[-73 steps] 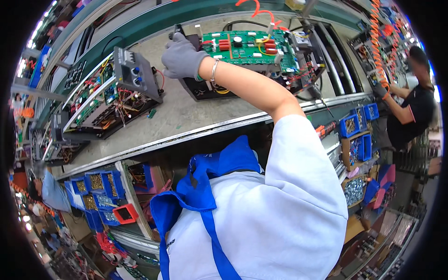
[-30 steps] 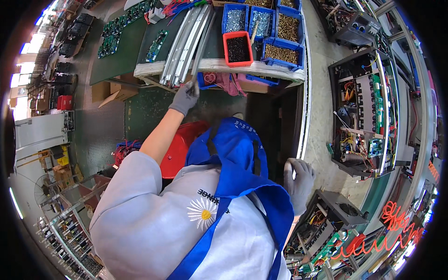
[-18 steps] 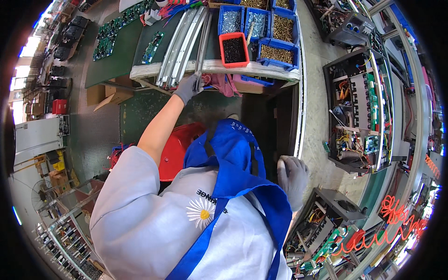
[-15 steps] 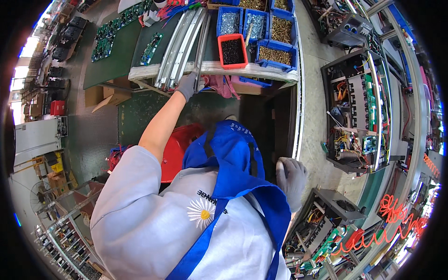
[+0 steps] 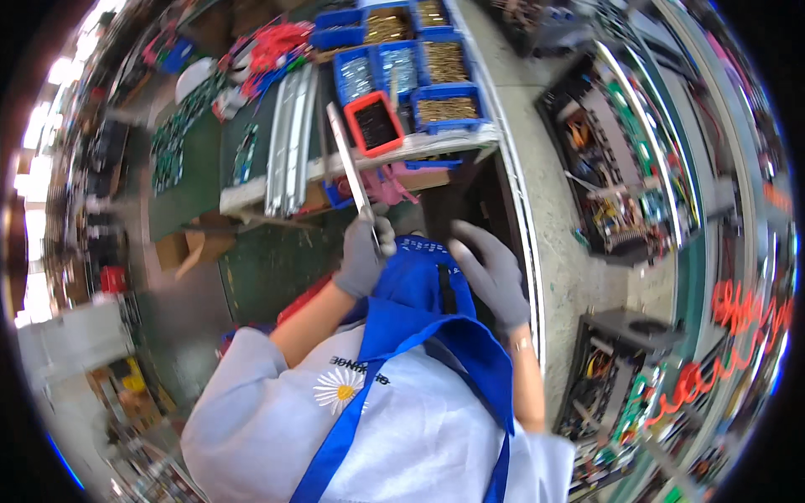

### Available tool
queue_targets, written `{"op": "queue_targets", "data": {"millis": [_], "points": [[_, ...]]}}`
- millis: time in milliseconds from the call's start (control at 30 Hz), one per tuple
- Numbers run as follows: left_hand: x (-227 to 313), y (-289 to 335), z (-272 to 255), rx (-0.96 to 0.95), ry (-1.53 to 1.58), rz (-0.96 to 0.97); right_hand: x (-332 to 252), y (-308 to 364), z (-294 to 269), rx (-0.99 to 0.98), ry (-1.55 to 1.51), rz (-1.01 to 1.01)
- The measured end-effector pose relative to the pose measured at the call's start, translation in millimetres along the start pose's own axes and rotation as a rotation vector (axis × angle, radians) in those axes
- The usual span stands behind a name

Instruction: The person assembles an electronic device on a workbench, using a cordless drill to fasten screws into a circuit board and metal frame. They handle various wires and components, connecting them to the board and securing them within the chassis. The person also uses a pneumatic tool to tighten additional fasteners and organizes the wiring inside the device.

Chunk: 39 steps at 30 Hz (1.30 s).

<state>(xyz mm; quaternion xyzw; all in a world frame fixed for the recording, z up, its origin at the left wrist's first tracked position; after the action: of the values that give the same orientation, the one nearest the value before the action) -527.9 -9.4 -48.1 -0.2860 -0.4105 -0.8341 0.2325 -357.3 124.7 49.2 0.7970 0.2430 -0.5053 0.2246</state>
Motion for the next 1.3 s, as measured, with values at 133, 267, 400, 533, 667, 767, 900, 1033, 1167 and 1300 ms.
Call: {"op": "queue_targets", "data": {"millis": [133, 267, 400, 533, 667, 767, 900, 1033, 1167, 1300], "points": [[-28.2, 47.5, 47.9, -0.2, -0.367, 0.173, -10.9, -42.5, 45.3, -0.294, -0.179, -0.01], [-63.9, 49.6, 62.4, -0.682, -0.967, 0.417, -8.0, -37.3, 30.7, -0.002, 0.069, -0.077], [-100.2, 67.6, 93.8, -0.872, -1.167, 0.08, 31.6, 30.7, -42.8, 0.126, 0.01, -0.078], [-141.7, 109.2, 103.4, -1.055, -1.189, 0.11, 93.1, 150.7, -124.9, 0.501, 0.249, -0.164], [-169.1, 128.9, 118.9, -1.043, -1.136, -0.006, 179.0, 271.8, -176.2, 0.723, 0.482, 0.135], [-189.8, 142.0, 130.0, -1.093, -1.216, 0.095, 226.6, 319.1, -197.1, 0.678, 0.636, 0.288], [-217.6, 177.6, 146.0, -1.124, -1.26, 0.148, 271.2, 334.3, -214.3, 0.539, 0.841, 0.393], [-238.7, 209.8, 146.0, -1.137, -1.287, 0.266, 309.3, 336.8, -224.1, 0.459, 0.92, 0.422], [-250.1, 226.6, 148.4, -1.164, -1.381, 0.272, 306.0, 338.6, -231.3, 0.504, 0.953, 0.382], [-253.4, 226.7, 160.4, -1.115, -1.303, 0.339, 248.4, 352.8, -238.4, 0.695, 0.766, 0.293]]}}
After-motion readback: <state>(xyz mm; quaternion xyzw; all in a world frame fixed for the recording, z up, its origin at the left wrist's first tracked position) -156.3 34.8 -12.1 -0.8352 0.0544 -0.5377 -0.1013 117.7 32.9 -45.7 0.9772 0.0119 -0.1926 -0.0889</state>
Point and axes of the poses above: each hand's wrist, its own y-axis away from the middle knuckle, its own z-axis out of the palm, x = y × z, the point moved 5 cm from there along -y, towards the middle knuckle, and after that the axes turned 9 degrees about x, right-handed, at the moved point
